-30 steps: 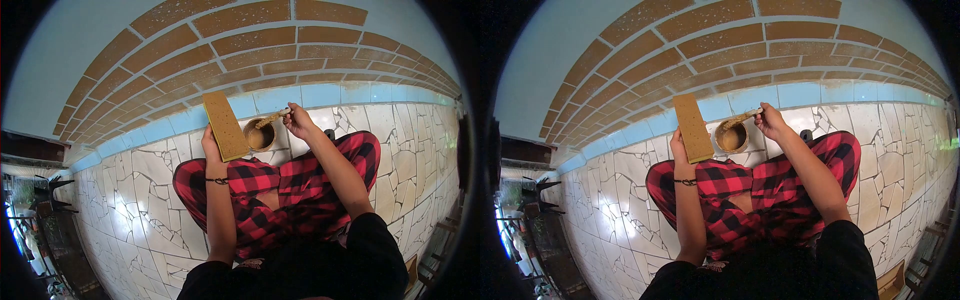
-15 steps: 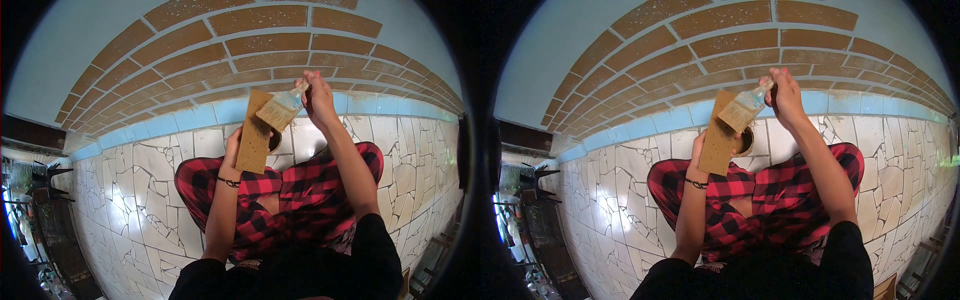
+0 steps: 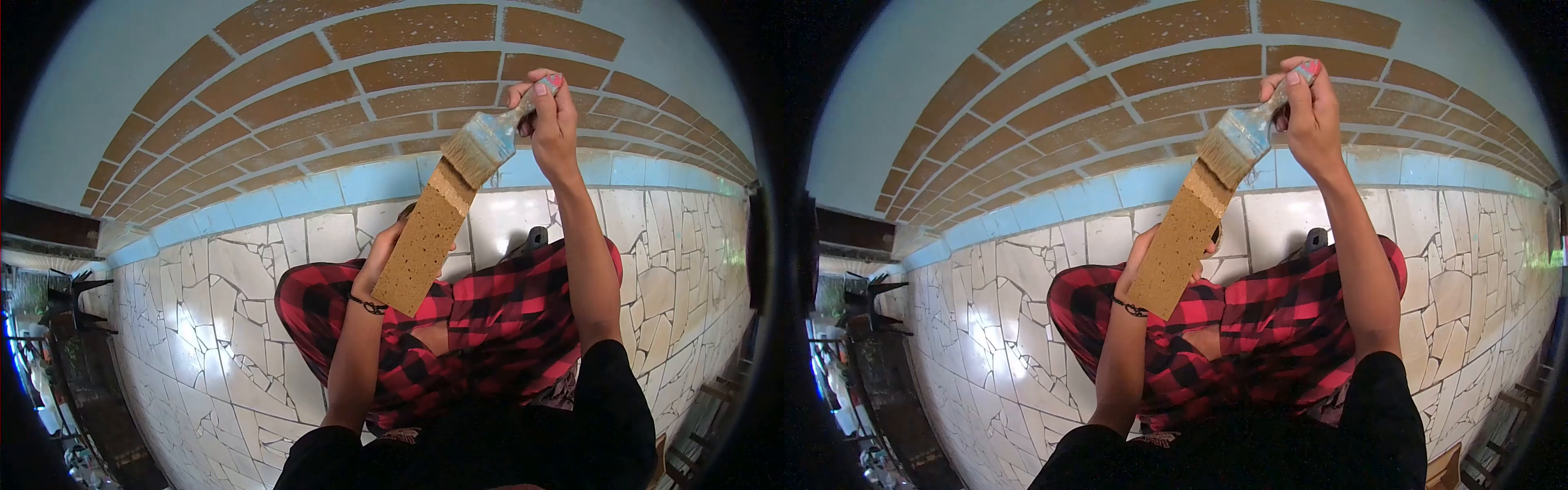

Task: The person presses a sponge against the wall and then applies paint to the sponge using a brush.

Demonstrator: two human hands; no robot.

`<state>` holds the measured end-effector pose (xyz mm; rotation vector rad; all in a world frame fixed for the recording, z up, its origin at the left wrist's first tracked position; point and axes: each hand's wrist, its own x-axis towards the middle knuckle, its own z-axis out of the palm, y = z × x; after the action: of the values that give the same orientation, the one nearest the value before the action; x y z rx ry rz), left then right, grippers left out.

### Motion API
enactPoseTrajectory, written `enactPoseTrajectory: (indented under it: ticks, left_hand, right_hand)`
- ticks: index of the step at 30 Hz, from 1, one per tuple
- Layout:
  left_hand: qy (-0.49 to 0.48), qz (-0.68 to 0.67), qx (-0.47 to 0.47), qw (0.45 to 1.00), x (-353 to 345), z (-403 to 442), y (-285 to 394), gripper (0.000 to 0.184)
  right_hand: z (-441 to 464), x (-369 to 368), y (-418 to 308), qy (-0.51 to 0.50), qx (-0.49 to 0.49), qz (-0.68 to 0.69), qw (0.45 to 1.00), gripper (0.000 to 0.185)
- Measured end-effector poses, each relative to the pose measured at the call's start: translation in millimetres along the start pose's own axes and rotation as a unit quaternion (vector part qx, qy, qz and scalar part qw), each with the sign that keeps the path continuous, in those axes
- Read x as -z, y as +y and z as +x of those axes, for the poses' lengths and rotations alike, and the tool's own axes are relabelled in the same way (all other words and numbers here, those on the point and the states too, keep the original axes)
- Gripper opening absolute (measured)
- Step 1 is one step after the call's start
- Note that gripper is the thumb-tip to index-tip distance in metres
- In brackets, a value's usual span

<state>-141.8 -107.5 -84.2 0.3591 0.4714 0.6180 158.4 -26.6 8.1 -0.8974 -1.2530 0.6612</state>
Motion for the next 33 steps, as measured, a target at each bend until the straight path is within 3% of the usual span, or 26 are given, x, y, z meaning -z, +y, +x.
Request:
enactPoseTrajectory:
  ticks: [7,13,15,18,21,22,30,33]
  left_hand:
    - [0.057,0.027,0.048,0.997,2,11,-2,0.06]
    - [0.08,0.035,0.057,0.995,10,9,-6,0.058]
    - [0.104,0.052,0.061,0.991,3,7,-3,0.057]
    - [0.077,0.043,0.052,0.995,15,13,-7,0.057]
    - [0.08,0.051,0.073,0.993,17,16,-7,0.058]
    - [0.074,0.039,0.072,0.994,16,16,-7,0.058]
    - [0.103,0.083,0.059,0.989,14,13,-6,0.057]
    - [0.113,0.05,0.06,0.991,13,15,-8,0.057]
  right_hand:
    - [-43,-17,-10,-0.1,-0.026,0.005,0.995,0.026]
    - [-2,31,5,0.007,0.06,-0.075,0.995,0.021]
    - [-8,33,-2,0.023,0.042,-0.05,0.998,0.021]
    - [-33,13,-25,0.023,0.036,-0.01,0.999,0.021]
    - [-54,-2,-29,-0.064,0.008,0.025,0.998,0.022]
    - [-54,-9,-28,-0.084,0.049,0.003,0.995,0.022]
    - [-21,31,-7,0.029,0.026,-0.038,0.999,0.022]
    - [-32,21,-12,0.004,0.01,0.008,1.0,0.022]
